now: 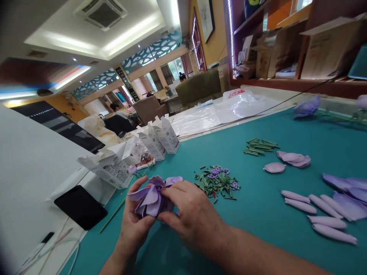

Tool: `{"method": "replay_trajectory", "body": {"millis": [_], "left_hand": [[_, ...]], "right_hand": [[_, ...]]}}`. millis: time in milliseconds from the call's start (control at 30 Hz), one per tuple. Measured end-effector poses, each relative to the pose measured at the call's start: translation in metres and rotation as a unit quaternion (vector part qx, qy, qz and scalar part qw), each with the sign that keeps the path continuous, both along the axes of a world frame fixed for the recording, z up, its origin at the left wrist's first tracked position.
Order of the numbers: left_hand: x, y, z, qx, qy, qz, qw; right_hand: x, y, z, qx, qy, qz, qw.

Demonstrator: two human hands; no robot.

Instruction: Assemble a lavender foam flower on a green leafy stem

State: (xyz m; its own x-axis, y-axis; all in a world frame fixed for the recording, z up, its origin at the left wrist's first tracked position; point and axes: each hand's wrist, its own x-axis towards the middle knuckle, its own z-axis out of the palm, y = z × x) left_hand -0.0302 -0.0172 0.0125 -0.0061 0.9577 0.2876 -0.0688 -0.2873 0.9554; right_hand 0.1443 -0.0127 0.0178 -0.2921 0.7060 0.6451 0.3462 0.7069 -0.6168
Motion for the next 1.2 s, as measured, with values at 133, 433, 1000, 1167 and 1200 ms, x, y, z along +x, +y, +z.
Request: {"method": "replay_trajectory", "body": {"millis": [133,433,1000,1167,1200], "left_hand": [[-0.002,-0.002,0.001,-0.004,0.022,0.016,1.0],[-0.003,0.004,-0.005,-0.044,-0.032,-0.006,0.999],[0.007,0.012,-0.015,-0.178,-0.036,-0.053,0.982],[0.007,0.013,-0.012,-0.192,-0.046,-0.08,0.977],[0.006,0.014,-0.012,-0.198,-0.044,-0.084,0.976]], "right_hand": [[0.0,-0.003,0.005,-0.012,0.0,0.016,1.0],[0.006,0.001,0.007,-0.043,-0.019,0.023,0.999],[0.003,0.016,-0.009,-0.23,0.015,-0.026,0.973],[0.004,0.019,-0.015,-0.238,0.012,-0.026,0.971],[0.004,0.019,-0.015,-0.243,0.013,-0.023,0.97]]}}
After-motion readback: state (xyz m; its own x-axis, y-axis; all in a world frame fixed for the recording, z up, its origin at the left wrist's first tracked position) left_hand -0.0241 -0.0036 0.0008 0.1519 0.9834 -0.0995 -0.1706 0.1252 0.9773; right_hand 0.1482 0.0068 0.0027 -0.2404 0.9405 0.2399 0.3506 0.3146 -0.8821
